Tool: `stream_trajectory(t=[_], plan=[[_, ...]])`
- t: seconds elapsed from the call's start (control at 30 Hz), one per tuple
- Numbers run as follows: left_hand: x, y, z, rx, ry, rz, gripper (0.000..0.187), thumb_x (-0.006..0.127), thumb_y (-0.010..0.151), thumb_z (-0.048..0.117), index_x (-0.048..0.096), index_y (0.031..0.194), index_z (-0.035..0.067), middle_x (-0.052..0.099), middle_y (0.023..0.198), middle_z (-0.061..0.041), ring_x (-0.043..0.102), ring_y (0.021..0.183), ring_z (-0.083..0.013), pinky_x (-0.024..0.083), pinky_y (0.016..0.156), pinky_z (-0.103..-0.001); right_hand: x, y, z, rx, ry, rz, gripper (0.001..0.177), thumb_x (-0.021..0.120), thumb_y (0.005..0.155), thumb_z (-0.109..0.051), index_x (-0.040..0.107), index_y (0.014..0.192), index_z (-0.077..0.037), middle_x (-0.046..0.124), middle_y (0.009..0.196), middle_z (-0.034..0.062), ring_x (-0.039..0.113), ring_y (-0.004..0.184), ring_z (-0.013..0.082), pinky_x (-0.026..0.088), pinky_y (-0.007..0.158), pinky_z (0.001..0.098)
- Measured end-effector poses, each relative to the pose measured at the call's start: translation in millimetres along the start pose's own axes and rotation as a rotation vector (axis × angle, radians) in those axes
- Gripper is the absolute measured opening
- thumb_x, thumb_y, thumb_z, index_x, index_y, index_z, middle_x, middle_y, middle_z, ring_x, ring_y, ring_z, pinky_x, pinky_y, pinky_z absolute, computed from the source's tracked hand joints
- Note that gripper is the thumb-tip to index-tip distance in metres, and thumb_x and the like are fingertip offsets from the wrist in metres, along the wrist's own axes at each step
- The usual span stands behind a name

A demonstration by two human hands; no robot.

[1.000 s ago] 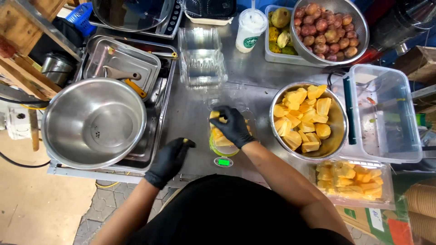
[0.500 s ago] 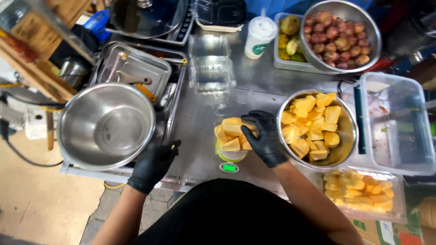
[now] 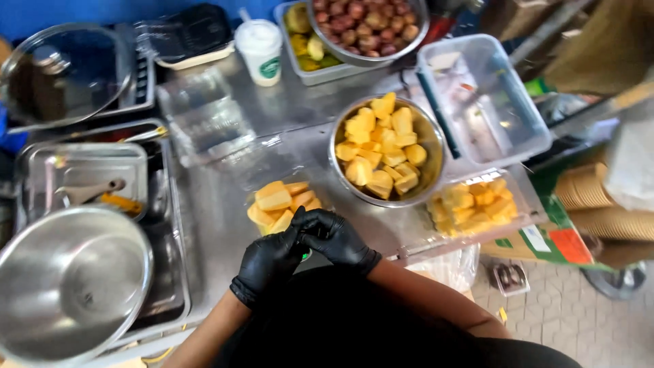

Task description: The person places pieces of cut fruit from a bowl into plastic containers using their hands, weighing each container on a digital scale to ensure consistent portions.

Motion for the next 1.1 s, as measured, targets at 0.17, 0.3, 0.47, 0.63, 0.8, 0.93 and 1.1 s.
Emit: stream_trajectory(t=[0.17, 0.3, 0.47, 0.63, 0.8, 0.93, 1.1], plan=[[-27, 17, 33, 0.083, -0.356, 0.027, 0.087, 0.079, 0.082, 0.035, 0.038, 0.151, 0.001, 0.077, 0.105, -0.010, 0.074, 0.080, -0.0290, 0.058, 0.068, -0.042, -156, -26, -20, -0.101, -0.439, 0.572, 0.038, 0.044, 0.096, 0.005, 0.072, 0.120, -0.003, 0.072, 0.109, 0.0074, 0.067, 0.101, 0.0181, 0.053, 0.093, 0.0307], [-35, 3, 18, 0.159, -0.186, 0.151, 0.065, 0.084, 0.081, 0.035, 0.051, 0.134, 0.015, 0.064, 0.141, -0.025, 0.074, 0.092, -0.0303, 0.060, 0.075, -0.037, -335, -32, -80, -0.421, -0.814, 1.048, 0.008, 0.062, 0.107, 0.003, 0.069, 0.110, 0.001, 0.073, 0.104, 0.0095, 0.070, 0.097, 0.0205, 0.055, 0.090, 0.0318], [-43, -2, -23, -0.108, -0.237, 0.115, 0.085, 0.082, 0.084, 0.029, 0.038, 0.155, 0.012, 0.076, 0.114, -0.006, 0.075, 0.089, -0.0253, 0.059, 0.074, -0.039, -444, -10, -15, -0.192, -1.268, 0.734, 0.024, 0.076, 0.100, -0.010, 0.074, 0.123, -0.004, 0.072, 0.119, 0.0188, 0.070, 0.111, 0.0365, 0.054, 0.099, 0.0403], [-51, -13, -37, -0.221, -0.309, 0.157, 0.092, 0.079, 0.085, 0.025, 0.028, 0.160, 0.011, 0.075, 0.118, -0.006, 0.074, 0.090, -0.0235, 0.058, 0.075, -0.037, -254, 71, 28, -0.129, -1.149, 0.240, 0.042, 0.077, 0.085, -0.013, 0.069, 0.127, -0.013, 0.068, 0.124, 0.0156, 0.063, 0.115, 0.0338, 0.051, 0.099, 0.0419], [-74, -23, -36, -0.272, -0.304, 0.168, 0.091, 0.079, 0.083, 0.022, 0.030, 0.160, 0.014, 0.074, 0.122, -0.005, 0.074, 0.092, -0.0222, 0.057, 0.076, -0.035, -166, 122, 25, -0.240, -1.431, -0.014, 0.055, 0.080, 0.078, -0.029, 0.066, 0.130, -0.017, 0.063, 0.133, 0.0124, 0.062, 0.115, 0.0368, 0.051, 0.092, 0.0490], [-76, -43, -52, -0.344, -0.316, 0.232, 0.085, 0.078, 0.085, 0.020, 0.035, 0.159, 0.017, 0.075, 0.121, -0.005, 0.072, 0.092, -0.0220, 0.056, 0.077, -0.035, -178, 142, 57, -0.072, -1.296, 0.177, 0.073, 0.084, 0.079, -0.040, 0.055, 0.140, -0.012, 0.055, 0.141, 0.0196, 0.059, 0.115, 0.0422, 0.049, 0.091, 0.0520], [-69, -60, -64, -0.375, -0.361, 0.228, 0.086, 0.079, 0.083, 0.018, 0.036, 0.158, 0.017, 0.075, 0.120, -0.006, 0.072, 0.090, -0.0209, 0.057, 0.078, -0.034, -199, 148, 76, -0.129, -1.167, 0.258, 0.076, 0.084, 0.078, -0.032, 0.052, 0.143, -0.009, 0.055, 0.138, 0.0228, 0.058, 0.121, 0.0435, 0.049, 0.099, 0.0497]])
Point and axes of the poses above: each hand's wrist, its own y-axis towards the middle knuckle, its own x-axis out of the palm, z = x × y, the point moved 8 cm from there along y, towards the middle knuckle
